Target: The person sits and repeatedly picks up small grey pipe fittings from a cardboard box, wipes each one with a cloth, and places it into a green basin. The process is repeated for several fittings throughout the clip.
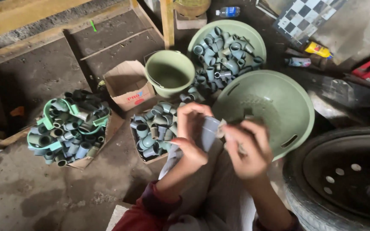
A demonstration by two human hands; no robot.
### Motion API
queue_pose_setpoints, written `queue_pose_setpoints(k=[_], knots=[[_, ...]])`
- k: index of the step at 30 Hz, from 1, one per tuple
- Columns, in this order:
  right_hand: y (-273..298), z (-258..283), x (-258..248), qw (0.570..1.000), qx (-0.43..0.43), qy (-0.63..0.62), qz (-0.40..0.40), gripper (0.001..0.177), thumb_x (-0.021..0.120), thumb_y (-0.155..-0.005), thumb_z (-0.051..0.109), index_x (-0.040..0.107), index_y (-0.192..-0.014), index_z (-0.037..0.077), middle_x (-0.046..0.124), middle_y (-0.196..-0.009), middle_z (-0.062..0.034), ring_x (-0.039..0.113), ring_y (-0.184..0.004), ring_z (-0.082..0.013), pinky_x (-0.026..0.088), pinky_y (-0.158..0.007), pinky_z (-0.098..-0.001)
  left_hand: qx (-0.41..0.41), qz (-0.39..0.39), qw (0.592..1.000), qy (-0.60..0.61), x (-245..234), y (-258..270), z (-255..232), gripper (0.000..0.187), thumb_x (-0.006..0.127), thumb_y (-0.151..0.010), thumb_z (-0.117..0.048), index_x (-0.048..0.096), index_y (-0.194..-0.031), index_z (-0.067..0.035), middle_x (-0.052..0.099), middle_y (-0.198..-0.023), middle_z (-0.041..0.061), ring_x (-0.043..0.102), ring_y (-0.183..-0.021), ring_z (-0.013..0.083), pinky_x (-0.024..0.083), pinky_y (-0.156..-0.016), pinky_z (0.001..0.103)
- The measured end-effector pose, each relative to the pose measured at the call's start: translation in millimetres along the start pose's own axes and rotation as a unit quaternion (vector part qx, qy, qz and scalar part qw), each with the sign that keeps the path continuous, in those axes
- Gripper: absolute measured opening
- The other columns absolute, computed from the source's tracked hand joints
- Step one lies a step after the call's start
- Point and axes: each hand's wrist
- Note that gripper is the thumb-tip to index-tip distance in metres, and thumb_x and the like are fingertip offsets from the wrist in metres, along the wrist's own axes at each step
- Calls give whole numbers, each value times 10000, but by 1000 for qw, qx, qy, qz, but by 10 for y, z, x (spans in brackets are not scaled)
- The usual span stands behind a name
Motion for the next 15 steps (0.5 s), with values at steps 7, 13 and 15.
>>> queue_pose_setpoints(k=[7, 13, 15], knots=[[109, 404, 8, 992, 47, -116, 30, 183, 734, -873, 30, 828, -985, 140, 744, -986, -44, 724, -827, -210, 598, -809, -332, -43, -6, 995, 90, -95, -115, 94, 883, 141, -1004, -749, 550, -1098, 28, 580, -836, 125, 535, -634, 171, 403, -571, 263], [-63, 365, -294, 990, 138, 6, 18, 219, 646, -940, 44, 743, -1135, 15, 652, -1169, -212, 670, -1070, -328, 549, -975, -414, -257, 3, 943, 209, -25, -17, -149, 782, 214, -993, -712, 625, -1059, -50, 625, -919, 60, 563, -834, 165, 441, -715, 292], [-102, 363, -169, 992, 107, -1, 60, 305, 638, -989, 45, 707, -1286, 45, 584, -1304, -164, 610, -1216, -290, 554, -1046, -363, -227, 27, 957, 179, 85, 15, -211, 752, 206, -983, -715, 582, -1061, -68, 532, -915, 40, 480, -815, 134, 360, -744, 280]])
Point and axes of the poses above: each hand's wrist, its own y-axis away from the middle knuckle, its own x-axis out of the palm, z = x × y
